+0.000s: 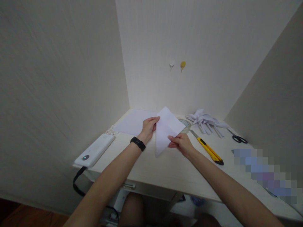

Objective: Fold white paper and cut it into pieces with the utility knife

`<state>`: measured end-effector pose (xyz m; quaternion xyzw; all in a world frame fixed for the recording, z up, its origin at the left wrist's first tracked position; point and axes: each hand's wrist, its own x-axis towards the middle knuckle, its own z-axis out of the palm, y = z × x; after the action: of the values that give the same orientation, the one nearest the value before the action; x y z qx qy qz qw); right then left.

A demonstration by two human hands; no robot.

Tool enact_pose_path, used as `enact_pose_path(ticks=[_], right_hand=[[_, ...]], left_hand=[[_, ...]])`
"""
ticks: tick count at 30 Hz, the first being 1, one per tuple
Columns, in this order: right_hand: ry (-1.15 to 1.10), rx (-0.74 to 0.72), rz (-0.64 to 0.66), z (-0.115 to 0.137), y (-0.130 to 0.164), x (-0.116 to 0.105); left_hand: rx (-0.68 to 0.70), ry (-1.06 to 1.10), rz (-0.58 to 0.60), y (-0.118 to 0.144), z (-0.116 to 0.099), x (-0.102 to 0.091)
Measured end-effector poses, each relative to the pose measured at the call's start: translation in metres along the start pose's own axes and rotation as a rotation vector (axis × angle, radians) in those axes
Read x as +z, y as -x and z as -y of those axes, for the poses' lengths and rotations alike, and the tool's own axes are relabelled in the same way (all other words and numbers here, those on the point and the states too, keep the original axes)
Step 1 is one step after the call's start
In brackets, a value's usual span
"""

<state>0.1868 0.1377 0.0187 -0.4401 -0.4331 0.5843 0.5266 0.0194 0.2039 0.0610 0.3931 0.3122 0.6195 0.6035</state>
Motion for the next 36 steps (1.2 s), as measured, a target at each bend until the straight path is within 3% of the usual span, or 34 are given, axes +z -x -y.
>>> enact_pose_path(ticks=[4, 15, 23, 36], right_hand=[[0.011, -0.019, -0.018, -0.001, -0.001, -0.002], [0.011, -0.021, -0.001, 0.004, 0.0, -0.005], [-0.006, -0.011, 0.007, 0.002, -0.002, -0.005], [-0.015, -0.007, 0.021, 0.001, 0.001, 0.001]], left_hand=[[-0.114, -0.113, 0.205, 0.002, 0.003, -0.002], [-0.169, -0.138, 0.206, 0.005, -0.002, -0.003], [-0.106, -0.095, 0.115, 0.0, -0.01, -0.006], [-0.068, 0.065, -0.079, 0.005, 0.001, 0.004]])
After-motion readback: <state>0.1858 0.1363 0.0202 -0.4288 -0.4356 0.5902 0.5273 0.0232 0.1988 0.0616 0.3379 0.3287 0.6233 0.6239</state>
